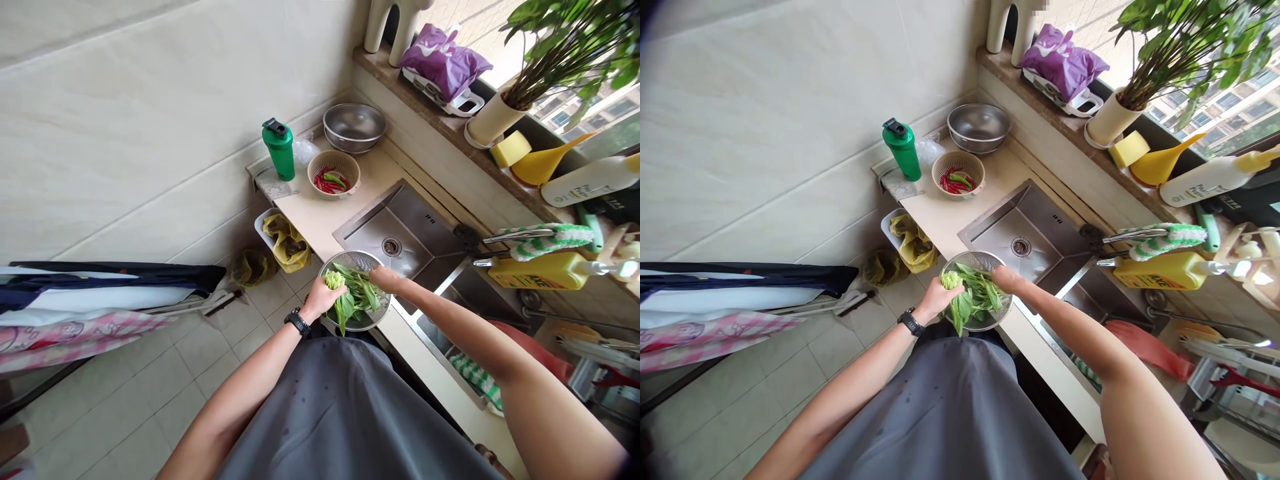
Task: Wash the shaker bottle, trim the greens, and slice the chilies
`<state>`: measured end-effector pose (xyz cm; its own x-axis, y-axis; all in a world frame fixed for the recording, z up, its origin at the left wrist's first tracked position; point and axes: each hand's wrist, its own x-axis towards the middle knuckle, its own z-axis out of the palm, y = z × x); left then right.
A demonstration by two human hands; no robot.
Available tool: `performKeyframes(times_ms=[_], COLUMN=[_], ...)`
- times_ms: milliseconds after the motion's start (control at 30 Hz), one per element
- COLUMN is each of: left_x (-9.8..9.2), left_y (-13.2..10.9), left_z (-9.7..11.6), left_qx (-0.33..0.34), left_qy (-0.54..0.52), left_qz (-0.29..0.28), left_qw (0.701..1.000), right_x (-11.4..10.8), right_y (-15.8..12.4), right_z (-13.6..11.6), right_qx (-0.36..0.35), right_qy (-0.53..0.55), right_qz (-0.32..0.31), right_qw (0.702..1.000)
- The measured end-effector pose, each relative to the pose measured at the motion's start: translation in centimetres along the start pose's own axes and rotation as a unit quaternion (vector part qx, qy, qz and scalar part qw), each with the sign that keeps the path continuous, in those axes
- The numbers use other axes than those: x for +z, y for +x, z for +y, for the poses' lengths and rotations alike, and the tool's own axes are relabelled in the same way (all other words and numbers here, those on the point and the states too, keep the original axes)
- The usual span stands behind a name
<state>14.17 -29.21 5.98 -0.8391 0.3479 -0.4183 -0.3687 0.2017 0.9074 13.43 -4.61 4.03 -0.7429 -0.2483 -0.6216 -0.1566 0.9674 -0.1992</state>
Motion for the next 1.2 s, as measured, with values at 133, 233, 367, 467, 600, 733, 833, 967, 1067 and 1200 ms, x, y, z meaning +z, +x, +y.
performKeyframes(times_ms=[133, 233, 367, 467, 600, 733, 833, 967, 1067, 1200], left_x=[-0.3, 0.4, 2.3, 3.3, 3.2, 2.6, 2.3, 1.7, 1.2, 0.5], left_y=[0.1, 0.4, 1.2, 1.6, 1.7, 1.9, 2.0, 2.0, 1.8, 1.6], left_z=[0.8, 2.2, 4.3, 5.1, 5.0, 4.5, 4.2, 4.3, 4.6, 5.3], left_qx=[0.050, 0.102, 0.206, 0.226, 0.198, 0.179, 0.179, 0.205, 0.227, 0.215], left_qy=[0.075, 0.114, 0.172, 0.252, 0.309, 0.302, 0.307, 0.333, 0.319, 0.273], left_qz=[-0.004, 0.000, -0.058, -0.091, -0.077, -0.058, -0.055, -0.102, -0.140, -0.140], left_qw=[0.996, 0.988, 0.961, 0.936, 0.927, 0.935, 0.933, 0.915, 0.910, 0.927], right_x=[-2.7, -5.0, -6.8, -7.0, -6.3, -5.6, -5.6, -6.4, -7.1, -7.8], right_y=[-2.7, -5.0, -7.1, -7.6, -7.5, -7.4, -7.2, -6.9, -6.7, -6.7], right_z=[0.5, 0.0, -2.2, -3.3, -3.8, -4.2, -4.5, -4.5, -4.5, -4.6], right_qx=[0.029, 0.037, -0.023, -0.057, -0.067, -0.054, -0.055, -0.067, -0.094, -0.099], right_qy=[0.011, -0.008, 0.055, 0.172, 0.304, 0.321, 0.291, 0.148, 0.056, 0.040], right_qz=[0.049, 0.069, 0.093, 0.109, 0.116, 0.140, 0.134, 0.068, 0.017, 0.019], right_qw=[0.998, 0.997, 0.994, 0.977, 0.943, 0.935, 0.946, 0.984, 0.994, 0.994])
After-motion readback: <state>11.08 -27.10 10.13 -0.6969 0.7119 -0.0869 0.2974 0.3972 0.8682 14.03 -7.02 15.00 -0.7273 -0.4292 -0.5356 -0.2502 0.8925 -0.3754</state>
